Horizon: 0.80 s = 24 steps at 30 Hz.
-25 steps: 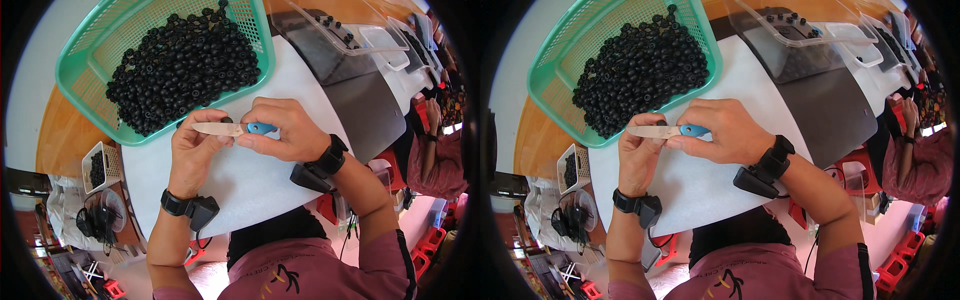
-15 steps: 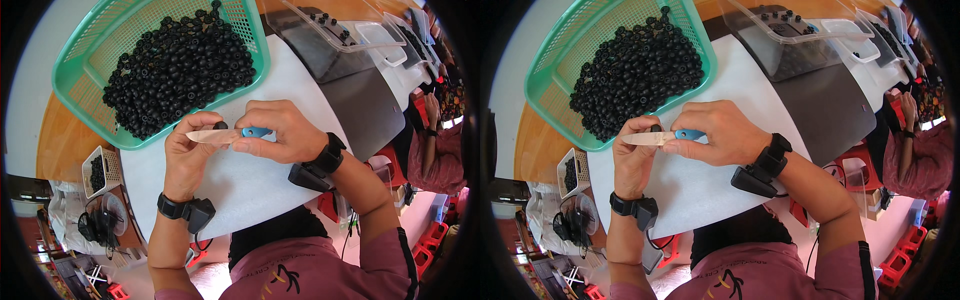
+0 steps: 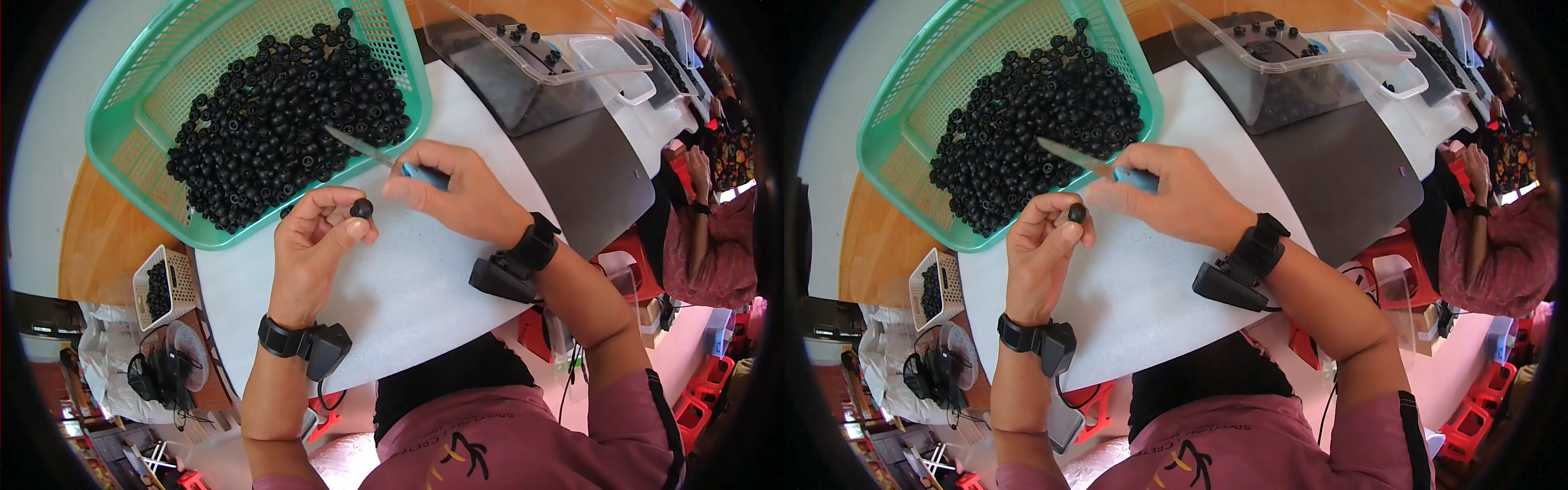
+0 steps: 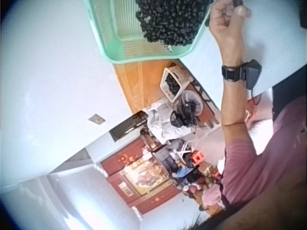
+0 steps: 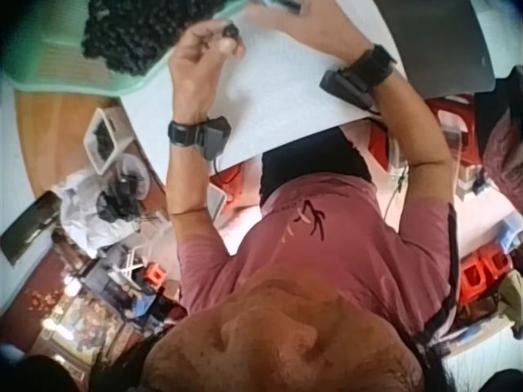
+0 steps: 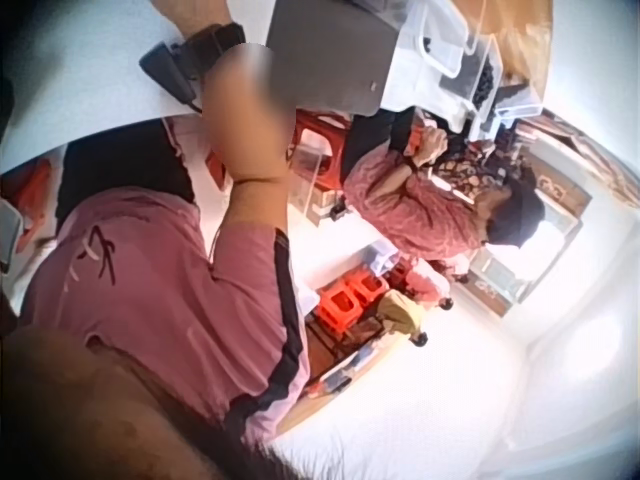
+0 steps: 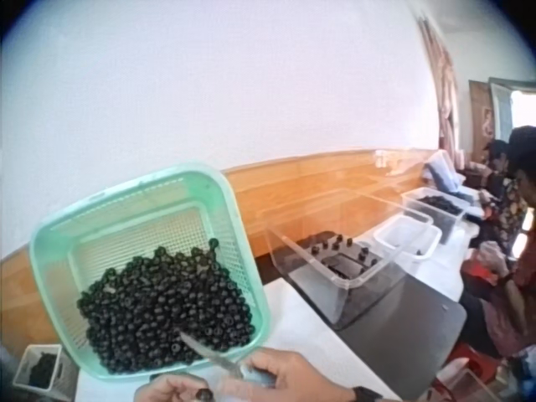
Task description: The recorder uses a knife to cut and prepare small black berries at a table.
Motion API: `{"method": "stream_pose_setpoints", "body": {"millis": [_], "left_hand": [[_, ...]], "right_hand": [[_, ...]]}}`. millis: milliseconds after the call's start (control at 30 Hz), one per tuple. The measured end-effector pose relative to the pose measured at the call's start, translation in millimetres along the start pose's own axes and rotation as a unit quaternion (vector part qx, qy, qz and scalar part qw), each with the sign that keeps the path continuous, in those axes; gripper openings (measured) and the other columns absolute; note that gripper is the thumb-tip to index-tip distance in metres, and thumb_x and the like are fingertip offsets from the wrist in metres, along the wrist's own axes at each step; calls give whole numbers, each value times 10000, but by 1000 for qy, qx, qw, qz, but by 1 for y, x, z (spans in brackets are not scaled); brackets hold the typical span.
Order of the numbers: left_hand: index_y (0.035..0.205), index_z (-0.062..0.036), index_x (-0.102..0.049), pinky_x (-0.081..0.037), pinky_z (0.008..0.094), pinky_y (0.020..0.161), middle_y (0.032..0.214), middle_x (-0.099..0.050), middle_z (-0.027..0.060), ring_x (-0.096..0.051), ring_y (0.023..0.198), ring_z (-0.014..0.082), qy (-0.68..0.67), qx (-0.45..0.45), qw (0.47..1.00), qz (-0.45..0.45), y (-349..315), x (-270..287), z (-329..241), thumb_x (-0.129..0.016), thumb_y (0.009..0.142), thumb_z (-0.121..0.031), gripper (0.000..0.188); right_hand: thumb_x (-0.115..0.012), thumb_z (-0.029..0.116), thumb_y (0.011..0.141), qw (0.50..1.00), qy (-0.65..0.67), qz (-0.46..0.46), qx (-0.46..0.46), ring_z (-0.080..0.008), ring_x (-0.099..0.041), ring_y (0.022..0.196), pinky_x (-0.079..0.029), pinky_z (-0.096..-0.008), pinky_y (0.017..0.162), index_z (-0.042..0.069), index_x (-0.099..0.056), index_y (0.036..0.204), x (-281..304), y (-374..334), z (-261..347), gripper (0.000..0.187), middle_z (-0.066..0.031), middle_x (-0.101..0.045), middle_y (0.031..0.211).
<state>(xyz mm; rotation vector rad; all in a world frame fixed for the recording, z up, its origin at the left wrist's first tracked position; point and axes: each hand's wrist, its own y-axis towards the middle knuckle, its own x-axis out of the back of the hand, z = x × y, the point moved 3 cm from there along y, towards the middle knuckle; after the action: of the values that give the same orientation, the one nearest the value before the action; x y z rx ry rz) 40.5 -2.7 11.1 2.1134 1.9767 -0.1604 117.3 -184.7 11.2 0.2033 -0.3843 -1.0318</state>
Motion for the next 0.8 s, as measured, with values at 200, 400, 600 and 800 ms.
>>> {"method": "stream_pose_setpoints", "body": {"millis": [200, 400, 600, 800], "left_hand": [[1119, 12, -596, -515, 283, 800, 995, -670, 88, -640, 853, 142, 15, 7, 1000, -7, 0, -4, 5, -685, 868, -29, 270], [1113, 14, -608, -522, 289, 804, 1010, -671, 93, -649, 862, 149, 12, -4, 1000, -2, 0, -3, 4, -689, 864, -26, 265], [1105, 9, -622, -524, 300, 791, 1012, -673, 98, -654, 847, 158, -19, 9, 1000, 8, 0, -3, 6, -671, 886, -57, 234], [1117, 2, -620, -511, 302, 762, 986, -665, 88, -637, 805, 156, 7, 39, 999, 13, 3, -1, 10, -646, 909, -94, 231]], "right_hand": [[-709, 277, 891, 989, 115, 85, -49, -43, -457, 652, -375, -223, 573, 28, -662, 907, -13, -2, 1, 253, 24, -589, 716], [-680, 238, 916, 979, 126, 119, -112, -43, -486, 770, -408, -211, 692, 20, -647, 941, -10, -2, 5, 222, 36, -578, 832], [-666, 256, 925, 983, 107, 115, -97, -41, -474, 757, -395, -213, 682, 21, -648, 937, -9, -3, 1, 236, 44, -566, 815], [-630, 299, 934, 988, 96, 64, -103, -58, -493, 714, -404, -231, 632, -3, -668, 951, -7, -2, 0, 304, 2, -596, 772]]}}
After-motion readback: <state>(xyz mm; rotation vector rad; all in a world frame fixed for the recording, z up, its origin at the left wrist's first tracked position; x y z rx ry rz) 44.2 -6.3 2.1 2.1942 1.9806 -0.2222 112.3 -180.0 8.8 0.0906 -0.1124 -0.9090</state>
